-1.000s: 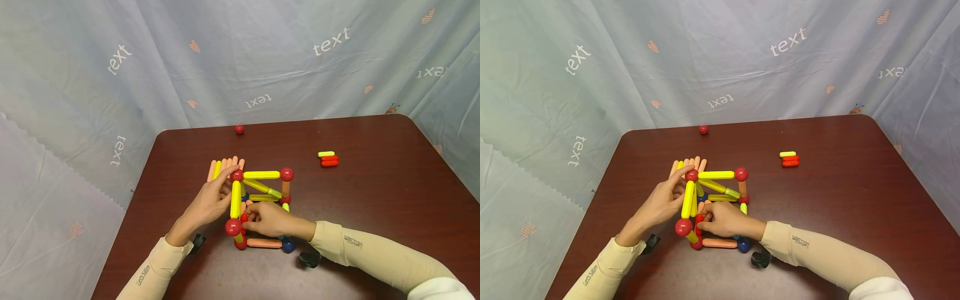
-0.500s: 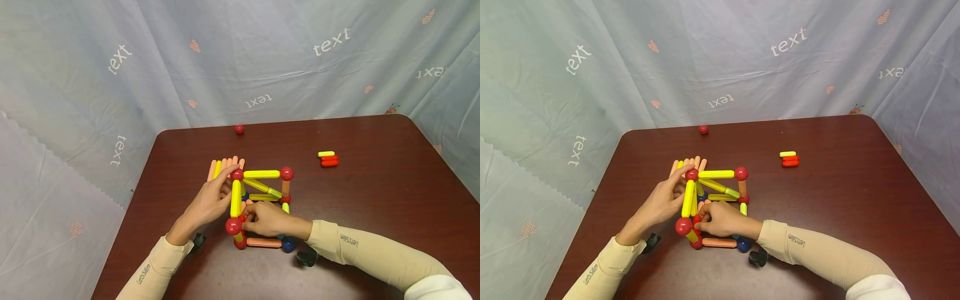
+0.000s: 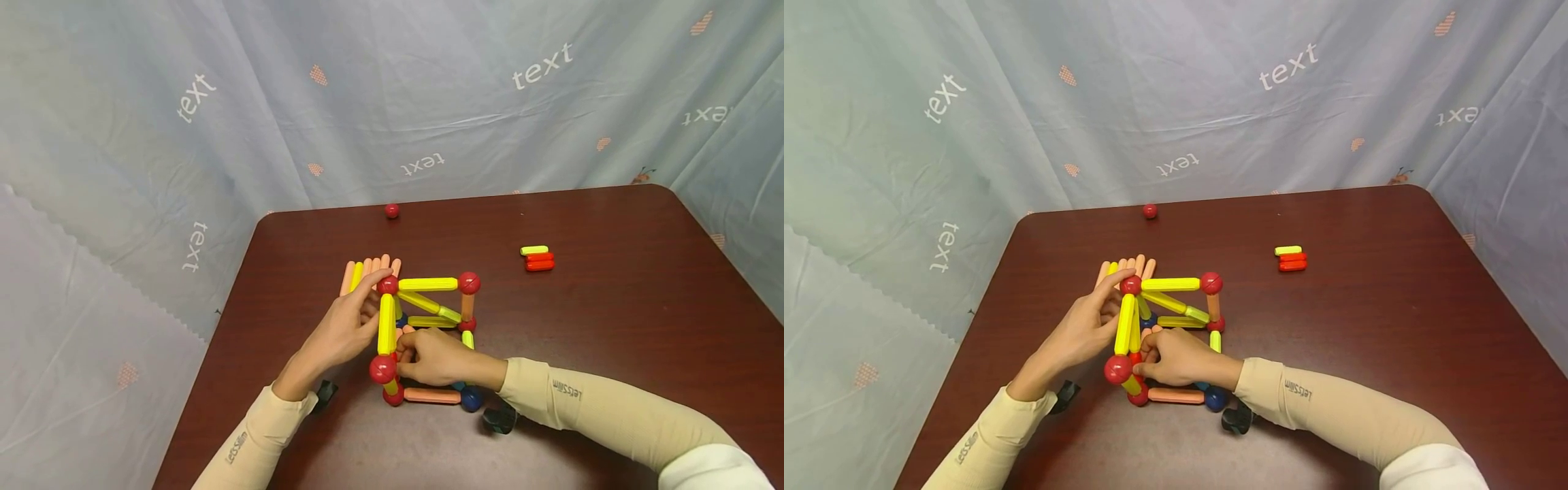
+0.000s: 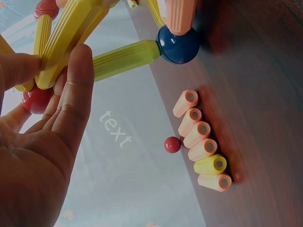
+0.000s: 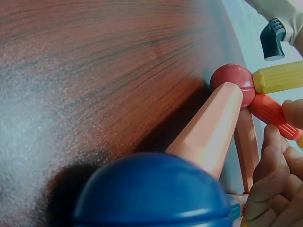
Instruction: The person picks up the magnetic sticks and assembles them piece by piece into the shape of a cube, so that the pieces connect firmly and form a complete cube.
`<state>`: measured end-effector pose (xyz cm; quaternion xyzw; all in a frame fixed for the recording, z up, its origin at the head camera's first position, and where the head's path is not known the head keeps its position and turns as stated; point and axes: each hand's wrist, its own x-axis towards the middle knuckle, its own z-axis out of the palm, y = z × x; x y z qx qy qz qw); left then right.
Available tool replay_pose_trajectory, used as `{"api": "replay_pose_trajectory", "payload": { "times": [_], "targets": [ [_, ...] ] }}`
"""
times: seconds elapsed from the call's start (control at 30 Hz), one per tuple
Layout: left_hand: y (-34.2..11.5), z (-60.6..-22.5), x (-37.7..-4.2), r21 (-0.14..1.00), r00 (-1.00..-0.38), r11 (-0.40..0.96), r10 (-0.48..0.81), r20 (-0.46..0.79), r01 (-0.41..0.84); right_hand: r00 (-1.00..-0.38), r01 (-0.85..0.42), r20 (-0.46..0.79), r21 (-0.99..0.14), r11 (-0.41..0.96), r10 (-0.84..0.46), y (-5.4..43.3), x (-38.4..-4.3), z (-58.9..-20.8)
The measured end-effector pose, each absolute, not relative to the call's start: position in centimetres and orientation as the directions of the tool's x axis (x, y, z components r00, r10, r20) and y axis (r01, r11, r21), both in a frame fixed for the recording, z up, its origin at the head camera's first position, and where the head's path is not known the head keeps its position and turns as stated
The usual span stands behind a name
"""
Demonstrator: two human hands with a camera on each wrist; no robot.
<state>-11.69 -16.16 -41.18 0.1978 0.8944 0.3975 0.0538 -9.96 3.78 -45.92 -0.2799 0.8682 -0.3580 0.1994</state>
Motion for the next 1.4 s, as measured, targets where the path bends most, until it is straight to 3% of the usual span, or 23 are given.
{"api": "replay_pose_trajectory", "payload": {
  "times": [0.5,0.8,0.97,1.13,1.4],
  "targets": [
    [-16.4,-41.3,-11.4,0.726,-0.913,0.618,0.408,0.032,0.302,-0.750,-0.399,-0.111,-0.711,0.579,-0.652,4.4,-9.8,-45.6],
    [-16.3,-41.4,-11.3,0.727,-0.910,0.612,0.412,0.043,0.312,-0.725,-0.498,0.034,-0.716,0.489,-0.688,6.6,-9.7,-42.5],
    [-16.4,-41.4,-11.3,0.718,-0.910,0.624,0.412,0.033,0.308,-0.733,-0.614,0.225,-0.626,0.481,-0.642,9.0,-9.7,-38.6],
    [-16.4,-41.3,-11.3,0.713,-0.914,0.635,0.405,0.021,0.297,-0.752,-0.659,0.406,-0.478,0.581,-0.519,12.1,-11.3,-36.4],
    [-16.5,-41.4,-11.3,0.713,-0.915,0.631,0.402,0.037,0.306,-0.823,-0.567,0.297,-0.381,0.730,-0.484,14.6,-13.3,-37.6]
  ]
}}
